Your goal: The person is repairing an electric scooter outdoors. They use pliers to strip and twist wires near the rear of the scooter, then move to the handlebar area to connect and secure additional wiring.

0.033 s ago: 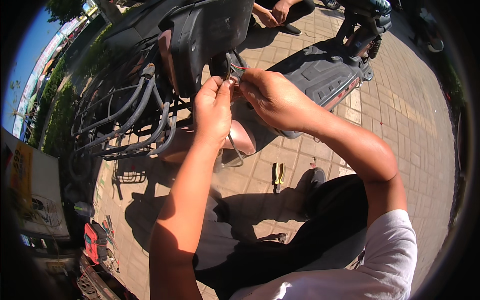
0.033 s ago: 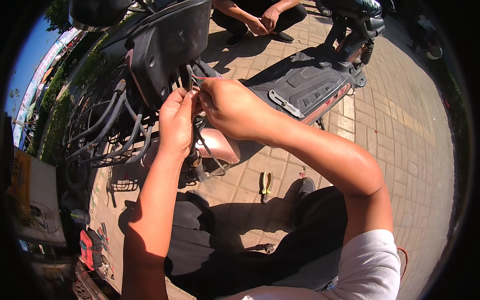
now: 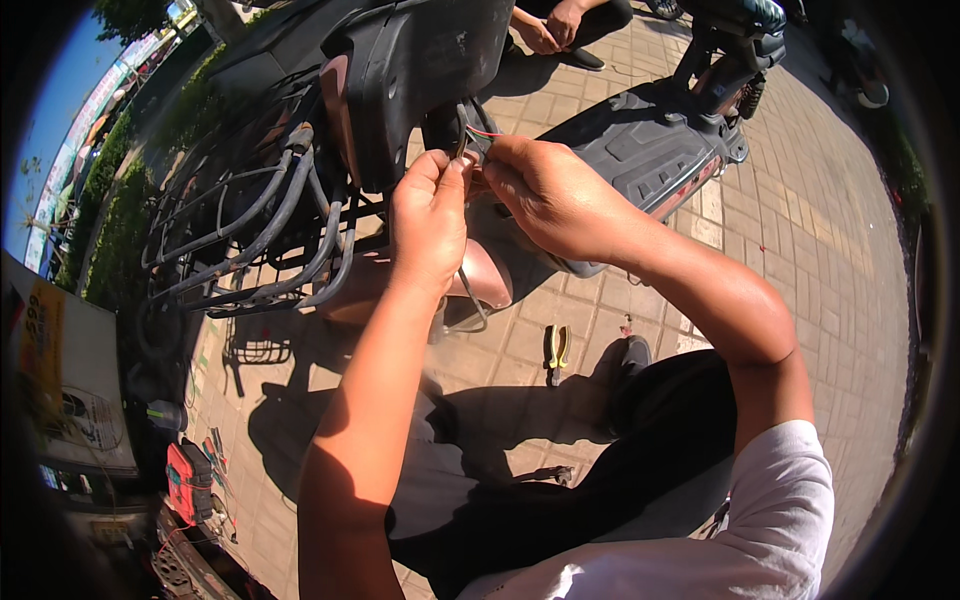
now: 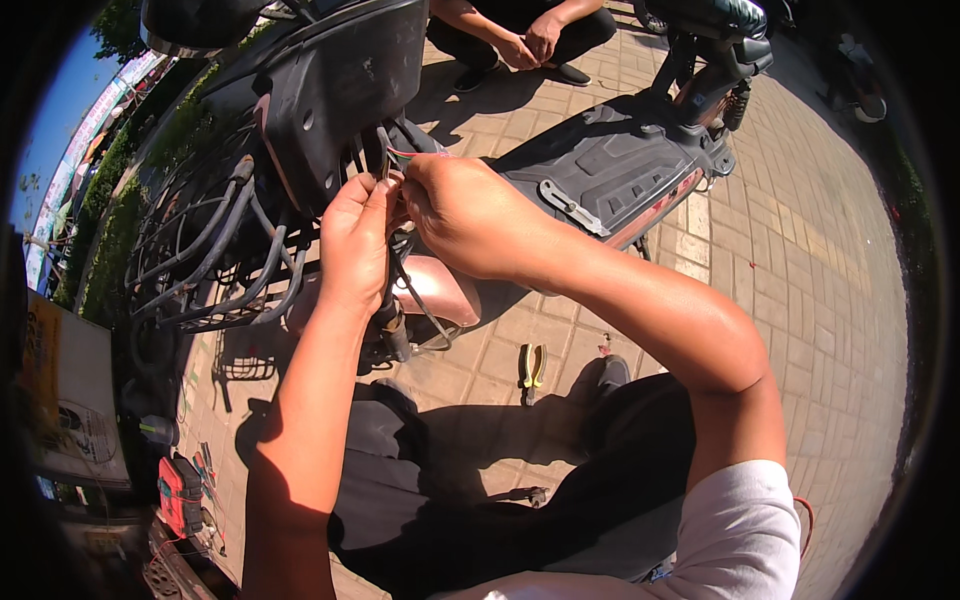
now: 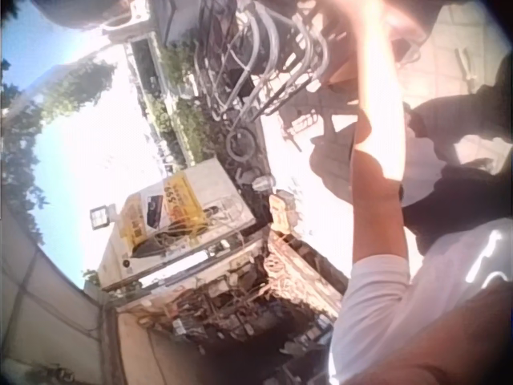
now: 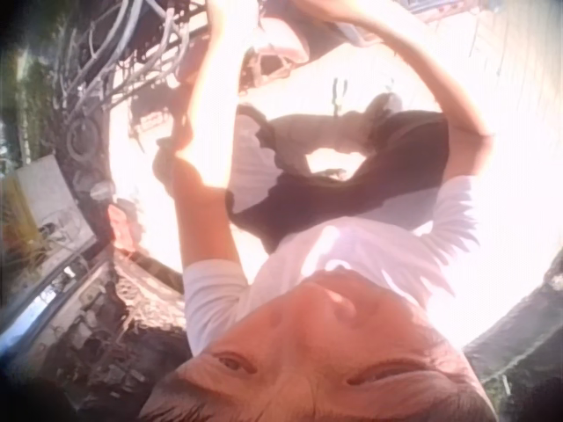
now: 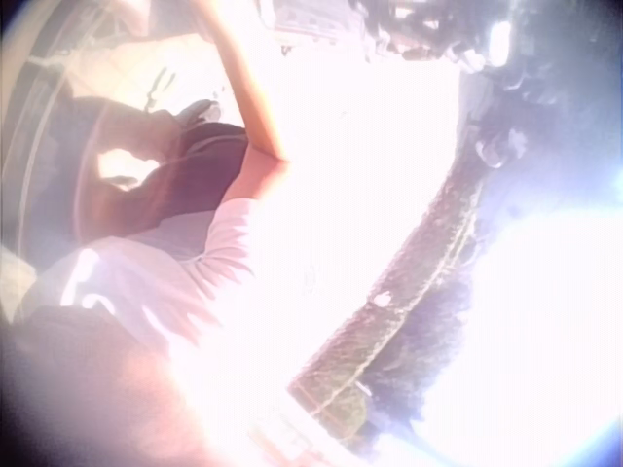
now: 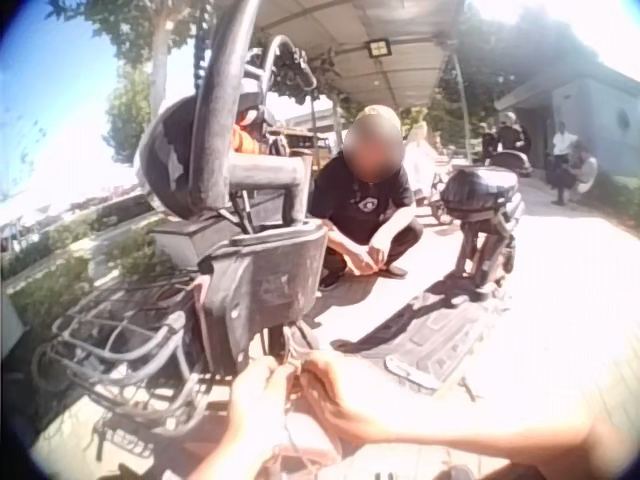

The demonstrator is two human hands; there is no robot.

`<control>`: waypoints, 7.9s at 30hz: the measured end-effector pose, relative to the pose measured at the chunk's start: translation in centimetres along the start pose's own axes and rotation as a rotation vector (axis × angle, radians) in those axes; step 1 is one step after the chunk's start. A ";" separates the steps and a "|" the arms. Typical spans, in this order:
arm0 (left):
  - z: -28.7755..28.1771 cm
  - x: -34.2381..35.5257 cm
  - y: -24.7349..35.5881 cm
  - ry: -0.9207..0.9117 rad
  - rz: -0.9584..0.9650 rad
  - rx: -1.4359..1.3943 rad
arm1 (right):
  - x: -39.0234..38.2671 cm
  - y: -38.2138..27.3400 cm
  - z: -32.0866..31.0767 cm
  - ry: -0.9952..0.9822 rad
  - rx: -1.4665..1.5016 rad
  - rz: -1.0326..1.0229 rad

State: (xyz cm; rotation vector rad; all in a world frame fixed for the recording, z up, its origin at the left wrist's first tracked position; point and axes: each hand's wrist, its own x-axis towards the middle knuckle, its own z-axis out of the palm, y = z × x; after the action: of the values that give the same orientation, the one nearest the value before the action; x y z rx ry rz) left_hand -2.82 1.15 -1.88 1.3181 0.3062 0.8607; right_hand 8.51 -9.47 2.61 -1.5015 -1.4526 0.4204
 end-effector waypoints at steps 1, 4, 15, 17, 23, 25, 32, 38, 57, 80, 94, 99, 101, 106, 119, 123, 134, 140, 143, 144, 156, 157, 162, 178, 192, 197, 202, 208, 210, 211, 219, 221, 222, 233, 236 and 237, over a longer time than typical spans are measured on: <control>0.0 0.1 0.1 0.023 -0.014 0.020 | 0.0 0.1 0.1 0.006 0.022 -0.007; -0.8 0.2 -0.4 -0.034 -0.007 0.044 | 0.0 0.2 0.3 0.011 0.019 -0.031; -1.4 0.0 0.0 -0.074 -0.099 -0.059 | 0.3 0.6 -1.0 0.002 -0.155 0.037; -1.1 -0.5 0.5 -0.042 -0.157 -0.104 | 0.6 1.4 -1.3 0.093 -0.203 0.008; -0.9 -0.6 0.7 -0.047 -0.209 -0.182 | 0.9 3.1 -1.2 0.439 -0.340 -0.234; -1.0 -0.7 0.7 -0.030 -0.211 -0.189 | 0.1 1.8 -0.8 0.394 -0.330 -0.253; -0.8 -0.5 0.2 -0.020 -0.216 -0.185 | -0.4 1.7 0.1 0.161 -0.201 -0.120; -1.1 -0.4 0.3 -0.047 -0.252 -0.217 | 0.3 1.4 -0.4 0.086 -0.063 0.008; -0.7 -0.3 0.6 -0.011 -0.150 0.032 | 1.1 2.5 -1.6 -0.170 0.201 0.165; -1.1 -0.1 0.2 -0.021 -0.098 0.022 | -0.7 -0.1 0.6 0.002 -0.363 0.011; -0.5 -0.4 -0.1 0.014 -0.232 -0.241 | -0.3 2.9 -1.5 0.382 -0.397 -0.270; -1.0 -0.8 0.1 -0.013 -0.191 -0.197 | -0.7 1.9 -0.2 0.132 -0.245 -0.104; -0.4 -1.0 0.2 0.005 -0.191 -0.176 | -0.3 2.2 -0.4 0.085 -0.151 -0.001; 0.2 -1.2 0.5 0.048 -0.176 -0.121 | 0.7 3.7 -0.5 0.004 0.031 0.002; -0.4 -0.8 0.5 0.084 -0.164 -0.105 | 1.7 4.5 -0.4 -0.041 0.160 0.018; -0.2 -0.7 0.4 0.134 -0.152 -0.067 | 1.4 3.7 -0.4 -0.030 0.118 0.055; 0.2 -0.5 -0.6 0.108 -0.078 -0.016 | 1.1 2.6 -1.4 -0.178 0.018 0.116; 0.5 -0.4 -0.3 0.090 -0.100 -0.119 | -0.5 0.7 -0.6 -0.088 -0.113 0.045; 0.4 -0.3 -0.1 0.064 -0.123 -0.141 | -0.8 0.3 0.1 -0.063 -0.221 0.080; 0.3 -0.2 0.0 0.056 -0.126 -0.138 | -0.8 0.3 0.4 -0.049 -0.246 0.078; 0.3 -0.1 -0.1 0.046 -0.103 -0.113 | -1.0 0.0 0.3 -0.060 -0.298 0.094; 0.3 -0.1 -0.1 0.046 -0.101 -0.111 | -0.9 -0.1 0.3 -0.064 -0.292 0.095; 0.3 -0.1 0.1 0.046 -0.102 -0.095 | -0.9 0.6 0.3 -0.047 -0.297 0.024; -0.1 -0.8 -0.3 0.002 -0.166 -0.239 | 0.1 1.9 -1.5 0.074 0.161 0.170; -0.4 -0.7 -0.5 -0.018 -0.196 -0.228 | -0.3 2.1 -0.6 0.213 -0.195 -0.208; 0.0 -0.9 -0.1 0.019 -0.137 -0.114 | 0.1 2.9 -0.6 0.147 -0.194 -0.239; -0.4 -0.7 0.3 0.027 -0.129 -0.104 | 1.1 3.9 -1.3 0.026 0.228 0.062; -0.2 -0.7 0.0 0.038 -0.092 -0.132 | 1.1 2.7 -2.2 -0.090 0.112 0.223; 0.1 -0.4 -0.1 0.019 -0.102 -0.180 | 0.7 3.3 -1.7 -0.081 0.000 0.041; -0.1 -0.3 0.0 0.003 -0.109 -0.208 | 0.7 2.3 -1.8 -0.126 -0.019 0.015; 0.0 -0.5 0.3 -0.009 -0.115 -0.257 | 0.0 0.6 -0.8 -0.036 -0.187 -0.010; 0.0 -0.6 0.6 0.004 -0.118 -0.255 | 0.1 0.2 -0.5 -0.027 -0.207 0.006; -0.1 -0.7 0.7 0.010 -0.120 -0.253 | 0.2 0.2 -0.4 -0.023 -0.218 0.014; 0.1 -0.6 0.9 0.056 -0.119 -0.261 | 0.2 0.8 -0.8 -0.030 -0.261 -0.066; 0.2 -0.6 0.8 0.052 -0.121 -0.262 | 0.1 0.8 -1.0 -0.044 -0.279 -0.070; 0.3 -0.6 0.8 0.048 -0.123 -0.262 | 0.0 0.8 -1.2 -0.050 -0.287 -0.066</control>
State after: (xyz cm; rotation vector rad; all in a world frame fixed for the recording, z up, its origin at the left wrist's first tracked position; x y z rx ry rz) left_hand -3.30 0.54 -1.23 1.0267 0.2984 0.7997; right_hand 9.90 -9.76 2.49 -1.6711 -1.6514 0.2165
